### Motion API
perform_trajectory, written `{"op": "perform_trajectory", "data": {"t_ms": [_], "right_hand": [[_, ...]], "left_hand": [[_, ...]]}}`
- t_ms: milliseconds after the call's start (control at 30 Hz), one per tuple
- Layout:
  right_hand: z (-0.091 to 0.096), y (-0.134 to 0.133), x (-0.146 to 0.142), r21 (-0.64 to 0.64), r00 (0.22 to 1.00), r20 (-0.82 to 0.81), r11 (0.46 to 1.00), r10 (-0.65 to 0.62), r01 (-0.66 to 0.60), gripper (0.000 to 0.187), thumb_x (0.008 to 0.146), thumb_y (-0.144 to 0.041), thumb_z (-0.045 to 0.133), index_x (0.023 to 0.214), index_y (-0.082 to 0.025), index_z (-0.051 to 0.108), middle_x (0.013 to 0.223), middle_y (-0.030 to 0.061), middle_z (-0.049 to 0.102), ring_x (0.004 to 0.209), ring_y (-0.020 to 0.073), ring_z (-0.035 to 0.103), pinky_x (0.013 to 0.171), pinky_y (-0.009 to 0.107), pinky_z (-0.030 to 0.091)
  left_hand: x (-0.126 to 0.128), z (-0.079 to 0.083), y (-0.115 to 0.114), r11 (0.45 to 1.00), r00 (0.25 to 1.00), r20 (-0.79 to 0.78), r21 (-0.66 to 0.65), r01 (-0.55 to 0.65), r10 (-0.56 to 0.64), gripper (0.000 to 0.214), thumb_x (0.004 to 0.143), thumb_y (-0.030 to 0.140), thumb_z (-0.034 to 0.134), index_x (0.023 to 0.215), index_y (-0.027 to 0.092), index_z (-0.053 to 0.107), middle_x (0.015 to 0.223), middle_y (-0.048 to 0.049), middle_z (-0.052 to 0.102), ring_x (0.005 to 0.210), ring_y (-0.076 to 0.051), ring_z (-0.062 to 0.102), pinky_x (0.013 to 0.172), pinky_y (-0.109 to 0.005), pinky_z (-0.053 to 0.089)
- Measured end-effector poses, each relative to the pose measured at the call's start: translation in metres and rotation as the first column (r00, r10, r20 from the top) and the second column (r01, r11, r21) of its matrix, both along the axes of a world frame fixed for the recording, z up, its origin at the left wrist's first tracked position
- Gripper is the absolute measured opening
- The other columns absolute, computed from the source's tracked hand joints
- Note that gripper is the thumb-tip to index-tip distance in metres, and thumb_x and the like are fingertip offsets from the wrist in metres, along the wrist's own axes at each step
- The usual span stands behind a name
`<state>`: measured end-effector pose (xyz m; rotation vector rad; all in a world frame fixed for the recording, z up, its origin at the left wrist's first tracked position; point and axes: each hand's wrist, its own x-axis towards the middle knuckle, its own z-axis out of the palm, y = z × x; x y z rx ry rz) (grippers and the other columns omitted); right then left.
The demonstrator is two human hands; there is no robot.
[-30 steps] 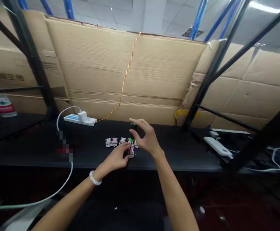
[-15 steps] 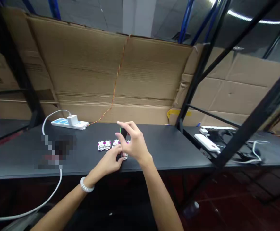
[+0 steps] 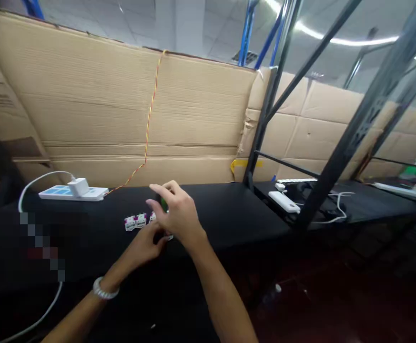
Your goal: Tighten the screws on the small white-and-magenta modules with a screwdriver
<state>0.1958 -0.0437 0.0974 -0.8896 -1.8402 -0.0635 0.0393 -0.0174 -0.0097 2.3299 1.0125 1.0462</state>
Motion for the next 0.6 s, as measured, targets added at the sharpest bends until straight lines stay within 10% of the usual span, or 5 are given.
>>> {"op": "perform_trajectory", "data": {"t_ms": [233,433,600], "right_hand": [[-0.003,0.002,0.009,-0.010,0.973,-0.023,0.973,0.229,-0.229,0.053,0.104,-0.016,0.050,0.156,-0.023,0.053,0.140,0.0123,0.066,0.131,0.0224,0.065,0.116,0.039,0.052],[-0.007,0.000,0.008,0.030,0.989,-0.070,0.991,0.131,-0.129,0.035,0.100,-0.032,0.070,0.134,-0.025,0.072,0.107,0.0073,0.071,0.093,0.0192,0.070,0.090,0.033,0.061],[-0.007,0.001,0.015,-0.026,0.966,-0.069,0.967,0.249,-0.252,0.050,0.103,-0.025,0.058,0.153,-0.026,0.056,0.138,0.0126,0.067,0.118,0.0231,0.070,0.106,0.041,0.058]], "left_hand": [[0.001,0.003,-0.002,1.000,1.000,-0.021,-0.011,-0.018,0.018,0.017,0.084,0.009,0.060,0.091,0.020,0.071,0.105,-0.0085,0.073,0.099,-0.028,0.068,0.096,-0.044,0.055],[0.001,0.001,-0.002,1.000,0.999,-0.030,-0.003,-0.021,0.021,0.015,0.084,0.008,0.060,0.088,0.020,0.068,0.104,-0.0082,0.071,0.099,-0.027,0.068,0.095,-0.043,0.055],[0.002,0.002,-0.004,0.999,0.999,-0.033,-0.006,-0.032,0.031,0.013,0.084,0.008,0.061,0.087,0.020,0.064,0.104,-0.0078,0.069,0.098,-0.027,0.067,0.093,-0.042,0.054]]}}
